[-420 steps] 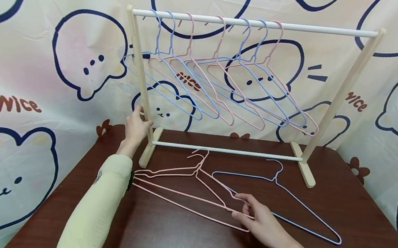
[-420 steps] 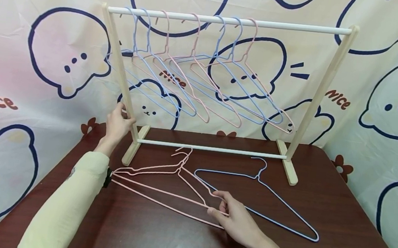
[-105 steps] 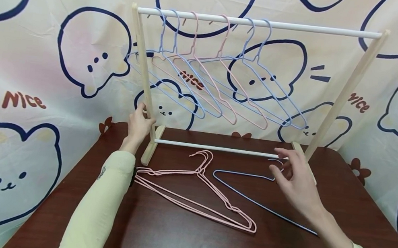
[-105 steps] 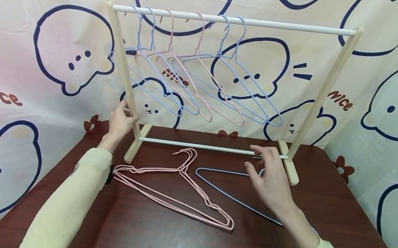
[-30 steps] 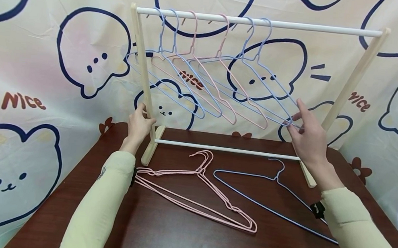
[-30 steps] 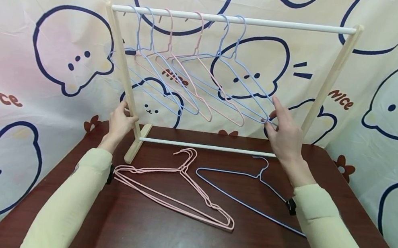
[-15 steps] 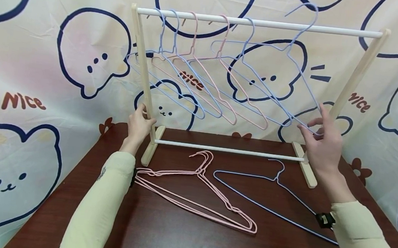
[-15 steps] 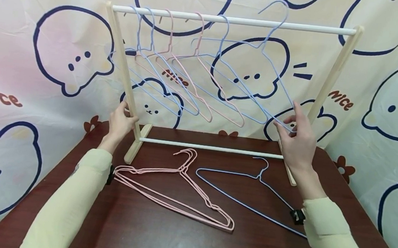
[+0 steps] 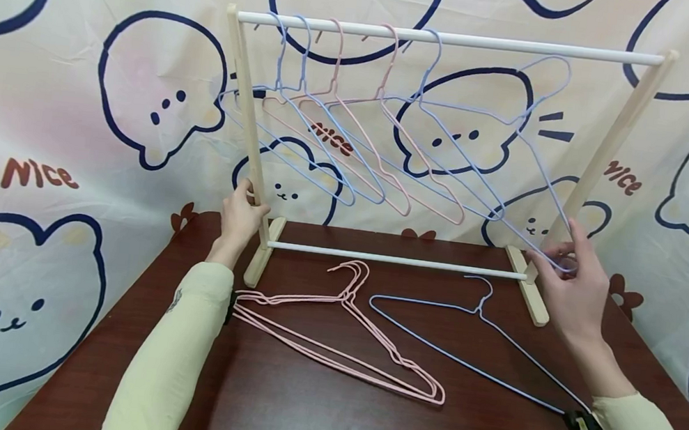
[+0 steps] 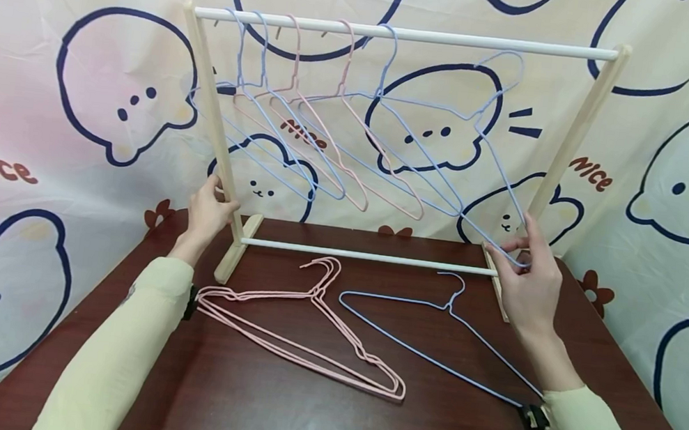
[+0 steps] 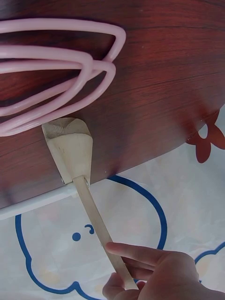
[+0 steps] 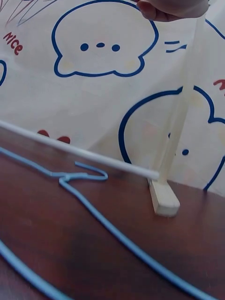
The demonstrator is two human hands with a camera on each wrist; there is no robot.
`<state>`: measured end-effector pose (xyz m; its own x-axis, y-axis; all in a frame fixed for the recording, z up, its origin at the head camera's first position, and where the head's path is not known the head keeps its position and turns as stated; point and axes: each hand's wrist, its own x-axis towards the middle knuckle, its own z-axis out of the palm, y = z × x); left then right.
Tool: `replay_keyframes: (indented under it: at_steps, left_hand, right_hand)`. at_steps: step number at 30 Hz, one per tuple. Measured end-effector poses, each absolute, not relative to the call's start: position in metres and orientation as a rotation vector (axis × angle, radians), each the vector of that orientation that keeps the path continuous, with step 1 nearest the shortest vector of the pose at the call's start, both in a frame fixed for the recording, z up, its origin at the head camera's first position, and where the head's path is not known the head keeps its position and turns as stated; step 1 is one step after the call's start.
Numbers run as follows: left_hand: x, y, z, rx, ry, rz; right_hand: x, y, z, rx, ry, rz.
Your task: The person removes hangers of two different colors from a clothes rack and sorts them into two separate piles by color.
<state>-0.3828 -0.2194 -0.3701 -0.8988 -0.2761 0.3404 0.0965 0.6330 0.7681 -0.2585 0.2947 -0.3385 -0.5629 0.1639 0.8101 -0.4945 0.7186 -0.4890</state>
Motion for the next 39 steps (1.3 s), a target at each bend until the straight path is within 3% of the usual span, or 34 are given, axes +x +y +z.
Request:
replay_keyframes:
  at_steps: [39]
  left_hand:
    - [-0.384,-0.219,-0.371,0.127,-2.429,-1.174]
  right_hand:
    - [-0.164,0.358,-0.390,0.054,-2.687,0.907]
